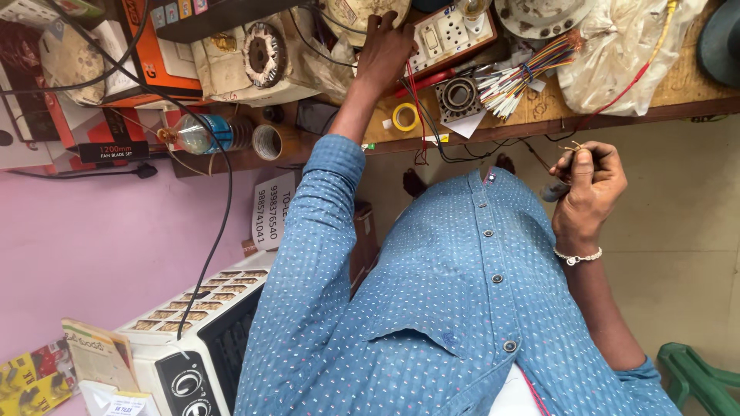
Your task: The person repairs an electrical component by using a screwdriver to adjust a white plastic connector and wires on a circular metal base. They then use pliers to strip and twist wires before connecting them to the component.
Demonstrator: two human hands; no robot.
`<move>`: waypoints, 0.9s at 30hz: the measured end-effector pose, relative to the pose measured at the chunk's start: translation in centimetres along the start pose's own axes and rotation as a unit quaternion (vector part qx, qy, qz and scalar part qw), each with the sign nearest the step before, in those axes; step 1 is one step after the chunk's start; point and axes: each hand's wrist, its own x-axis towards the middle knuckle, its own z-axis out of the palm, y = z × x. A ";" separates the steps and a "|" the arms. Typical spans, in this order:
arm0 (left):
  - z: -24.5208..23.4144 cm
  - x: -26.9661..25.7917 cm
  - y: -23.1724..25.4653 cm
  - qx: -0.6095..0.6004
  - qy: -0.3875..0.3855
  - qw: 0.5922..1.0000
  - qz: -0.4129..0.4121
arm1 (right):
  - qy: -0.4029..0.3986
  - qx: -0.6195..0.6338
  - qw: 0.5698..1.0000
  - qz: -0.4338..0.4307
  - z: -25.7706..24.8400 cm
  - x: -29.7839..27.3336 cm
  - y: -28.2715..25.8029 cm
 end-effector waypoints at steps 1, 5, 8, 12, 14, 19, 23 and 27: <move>-0.1 0.1 0.0 0.004 0.002 1.000 0.001 | -0.003 -0.002 1.000 -0.004 0.3 0.0 -0.1; 0.3 0.2 0.1 0.039 -0.033 0.999 -0.012 | -0.010 -0.017 1.000 0.002 1.2 -0.4 -0.2; 0.9 0.0 0.2 0.049 -0.037 0.998 -0.025 | -0.009 -0.028 1.000 0.006 1.4 -0.5 -0.1; 2.3 -0.7 1.7 0.111 0.057 0.991 -0.051 | -0.010 -0.040 0.999 -0.006 1.4 -0.2 0.1; 2.8 -0.9 2.0 0.122 0.070 0.988 -0.067 | 0.000 -0.043 0.999 -0.014 1.7 0.1 0.4; 3.4 -1.4 3.5 0.046 0.028 0.989 -0.141 | 0.017 -0.053 0.998 0.006 1.0 0.3 1.1; 1.4 -0.7 3.3 -0.025 -0.017 0.982 -0.186 | -0.003 -0.044 0.999 -0.008 1.2 0.4 1.5; -0.2 -1.3 4.1 -0.064 -0.029 0.989 -0.129 | -0.025 -0.026 0.999 -0.014 1.5 0.5 1.5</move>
